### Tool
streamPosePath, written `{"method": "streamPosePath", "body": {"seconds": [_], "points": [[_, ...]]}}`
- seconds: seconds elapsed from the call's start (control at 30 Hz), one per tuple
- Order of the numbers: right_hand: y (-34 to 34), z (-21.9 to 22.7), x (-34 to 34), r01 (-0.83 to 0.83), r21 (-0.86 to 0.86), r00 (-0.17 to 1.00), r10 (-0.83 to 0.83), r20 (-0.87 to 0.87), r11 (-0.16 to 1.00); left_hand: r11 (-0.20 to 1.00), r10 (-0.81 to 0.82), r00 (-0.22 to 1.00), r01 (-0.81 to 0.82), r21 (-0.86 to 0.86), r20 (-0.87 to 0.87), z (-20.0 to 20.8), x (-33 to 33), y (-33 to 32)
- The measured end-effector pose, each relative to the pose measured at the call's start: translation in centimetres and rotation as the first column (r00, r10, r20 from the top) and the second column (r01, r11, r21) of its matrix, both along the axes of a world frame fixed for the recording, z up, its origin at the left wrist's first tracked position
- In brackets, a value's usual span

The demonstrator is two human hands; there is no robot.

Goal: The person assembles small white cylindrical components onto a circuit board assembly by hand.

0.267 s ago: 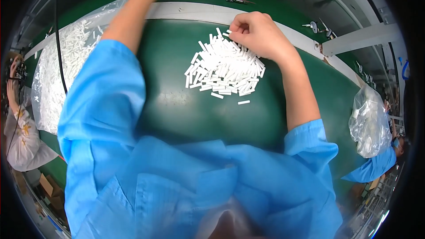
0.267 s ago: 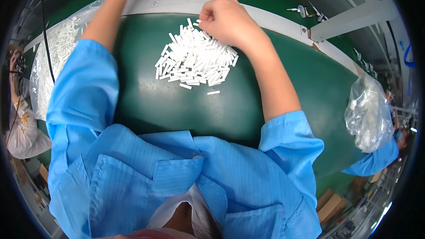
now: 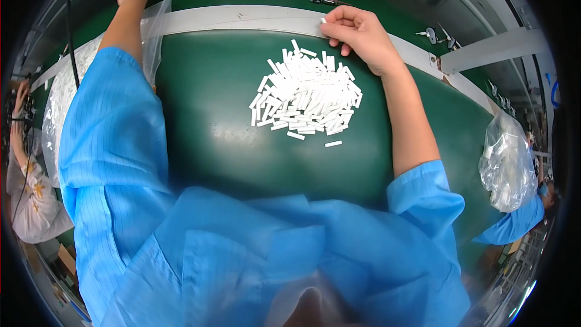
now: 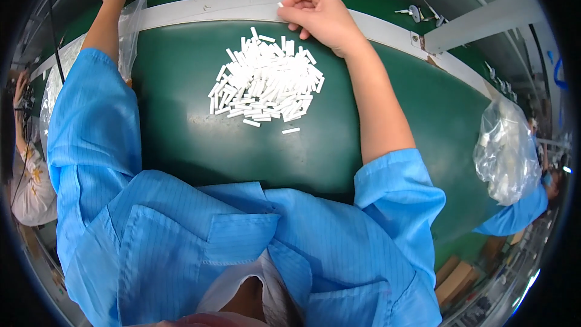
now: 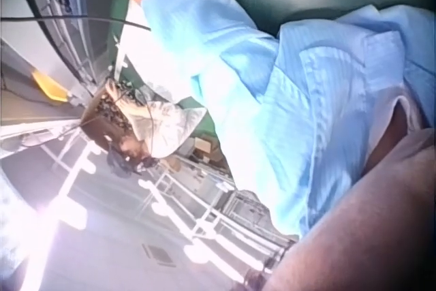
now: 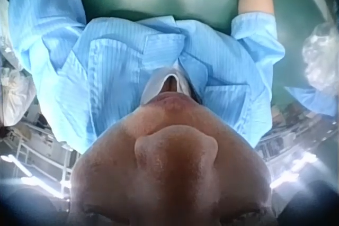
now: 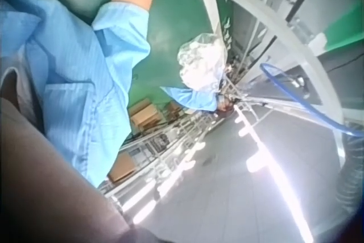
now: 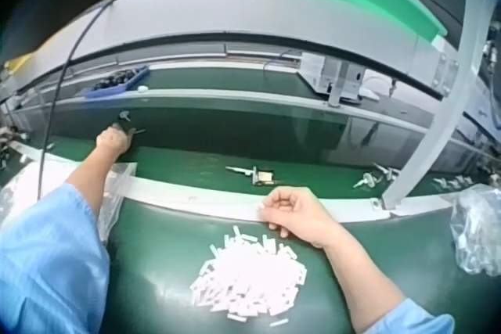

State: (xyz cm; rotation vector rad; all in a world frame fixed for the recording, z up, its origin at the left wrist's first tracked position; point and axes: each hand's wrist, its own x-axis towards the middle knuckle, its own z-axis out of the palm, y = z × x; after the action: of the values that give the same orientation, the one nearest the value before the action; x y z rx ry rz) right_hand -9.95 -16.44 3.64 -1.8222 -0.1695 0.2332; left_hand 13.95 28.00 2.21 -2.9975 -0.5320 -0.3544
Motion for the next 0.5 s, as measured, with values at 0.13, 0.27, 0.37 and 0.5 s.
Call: {"method": "streamPosePath", "body": {"seconds": [0.13, 0.27, 0.37, 0.5], "points": [[0.2, -0.5, -0.3, 0.121, -0.072, 0.991, -0.116, 0.068, 0.99, 0.998, -0.037, 0.981, 0.044, 0.036, -0.188, 0.0, 0.5, -2.8], [1.2, -0.3, -0.3, 0.126, -0.071, 0.987, -0.118, 0.107, 0.989, 0.924, -0.306, 0.936, 0.336, 0.184, -0.174, -0.8, 2.7, -0.6], [0.7, -0.4, -0.4, 0.178, 0.005, 0.98, -0.177, 0.09, 0.984, 0.878, -0.407, 0.901, 0.431, 0.208, -0.15, -1.2, 2.5, -4.8], [0.6, -0.7, -0.5, 0.165, 0.045, 0.98, -0.169, 0.106, 0.985, 0.852, -0.515, 0.857, 0.513, -0.102, 0.009, -0.2, -0.5, -9.9]]}}
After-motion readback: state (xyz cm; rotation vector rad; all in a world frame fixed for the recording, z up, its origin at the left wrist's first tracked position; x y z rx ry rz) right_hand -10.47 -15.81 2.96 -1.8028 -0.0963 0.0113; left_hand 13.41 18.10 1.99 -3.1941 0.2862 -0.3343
